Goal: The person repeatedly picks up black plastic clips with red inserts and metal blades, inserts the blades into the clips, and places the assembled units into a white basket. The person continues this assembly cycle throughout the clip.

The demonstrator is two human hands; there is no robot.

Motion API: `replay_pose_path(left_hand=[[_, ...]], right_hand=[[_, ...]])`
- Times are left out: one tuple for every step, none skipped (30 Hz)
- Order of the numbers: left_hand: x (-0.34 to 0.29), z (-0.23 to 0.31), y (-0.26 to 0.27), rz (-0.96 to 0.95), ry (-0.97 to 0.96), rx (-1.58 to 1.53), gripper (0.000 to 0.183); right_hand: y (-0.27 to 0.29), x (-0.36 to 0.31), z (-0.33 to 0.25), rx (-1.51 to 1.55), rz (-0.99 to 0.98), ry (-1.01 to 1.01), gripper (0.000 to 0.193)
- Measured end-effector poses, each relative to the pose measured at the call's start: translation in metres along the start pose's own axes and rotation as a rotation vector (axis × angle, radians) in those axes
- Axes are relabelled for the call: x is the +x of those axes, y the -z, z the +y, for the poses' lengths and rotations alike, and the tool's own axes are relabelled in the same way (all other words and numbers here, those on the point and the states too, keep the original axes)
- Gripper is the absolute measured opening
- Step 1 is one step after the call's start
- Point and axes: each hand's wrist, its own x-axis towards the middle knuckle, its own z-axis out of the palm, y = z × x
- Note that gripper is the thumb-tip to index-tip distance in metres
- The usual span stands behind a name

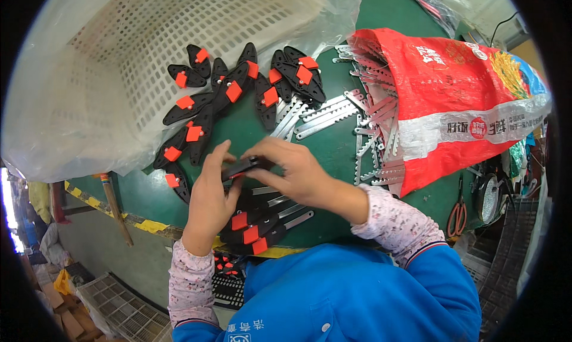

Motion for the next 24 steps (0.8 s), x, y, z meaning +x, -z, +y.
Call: replay_pose_path(left_hand=[[-0.001,0.002,-0.002,0.043,-0.019,0.020,0.079],[-0.004,0.004,-0.003,0.047,0.032,-0.013,0.079],[-0.005,0.006,-0.003,0.050,0.080,-0.044,0.079],[-0.006,0.008,-0.002,0.051,0.126,-0.076,0.079],[-0.006,0.007,-0.002,0.055,0.103,-0.042,0.078],[-0.006,0.003,-0.001,0.061,0.081,-0.008,0.078],[-0.006,0.001,0.000,0.067,0.059,0.026,0.077],[-0.006,0.002,0.000,0.053,0.042,0.032,0.075],[-0.006,0.002,0.001,0.035,0.024,0.040,0.073],[-0.005,0.002,0.002,0.017,0.007,0.049,0.071],[-0.004,0.003,0.003,0.007,-0.024,0.075,0.070],[-0.003,0.006,0.004,-0.001,-0.054,0.101,0.068],[-0.003,0.007,0.005,-0.008,-0.085,0.126,0.067],[-0.004,0.006,0.006,-0.022,-0.074,0.132,0.067],[-0.006,0.004,0.006,-0.035,-0.062,0.138,0.068],[-0.007,0.002,0.006,-0.049,-0.049,0.143,0.068],[-0.009,-0.001,0.005,-0.039,-0.080,0.134,0.069],[-0.009,-0.004,0.005,-0.029,-0.111,0.124,0.070],[-0.009,-0.006,0.006,-0.019,-0.143,0.115,0.071],[-0.010,-0.007,0.006,-0.019,-0.140,0.106,0.070],[-0.009,-0.008,0.006,-0.020,-0.140,0.097,0.070],[-0.009,-0.008,0.006,-0.020,-0.141,0.088,0.069],[-0.009,-0.008,0.006,-0.017,-0.120,0.054,0.069],[-0.011,-0.008,0.005,-0.009,-0.096,0.021,0.069]], right_hand=[[0.011,-0.005,0.009,-0.174,-0.046,0.073,0.024],[0.025,-0.010,0.021,-0.349,-0.094,0.147,0.022],[0.041,-0.015,0.027,-0.679,-0.074,0.152,0.017],[0.061,-0.015,0.041,-0.838,-0.056,0.183,0.016],[0.077,-0.016,0.053,-0.929,-0.037,0.145,0.017],[0.090,-0.018,0.054,-1.011,-0.100,0.004,0.013],[0.095,-0.016,0.055,-0.987,-0.098,0.007,0.012],[0.097,-0.015,0.056,-0.962,-0.096,0.011,0.011],[0.094,-0.014,0.055,-0.936,-0.135,-0.002,0.011],[0.089,-0.014,0.053,-0.909,-0.174,-0.015,0.012],[0.085,-0.015,0.051,-0.882,-0.212,-0.027,0.012],[0.081,-0.017,0.051,-0.877,-0.218,-0.042,0.014],[0.078,-0.019,0.052,-0.873,-0.225,-0.056,0.015],[0.075,-0.019,0.052,-0.868,-0.231,-0.071,0.017],[0.078,-0.018,0.050,-0.859,-0.233,-0.071,0.021],[0.079,-0.018,0.046,-0.865,-0.235,-0.094,0.021],[0.080,-0.017,0.043,-0.872,-0.236,-0.118,0.022],[0.080,-0.015,0.039,-0.879,-0.237,-0.141,0.022],[0.082,-0.012,0.035,-0.878,-0.300,-0.184,0.025],[0.082,-0.013,0.036,-0.888,-0.329,-0.152,0.026],[0.082,-0.013,0.038,-0.899,-0.355,-0.121,0.027],[0.083,-0.013,0.039,-0.910,-0.381,-0.089,0.027],[0.085,-0.014,0.039,-0.846,-0.329,0.015,0.025],[0.082,-0.011,0.032,-0.755,-0.190,0.032,0.024]])
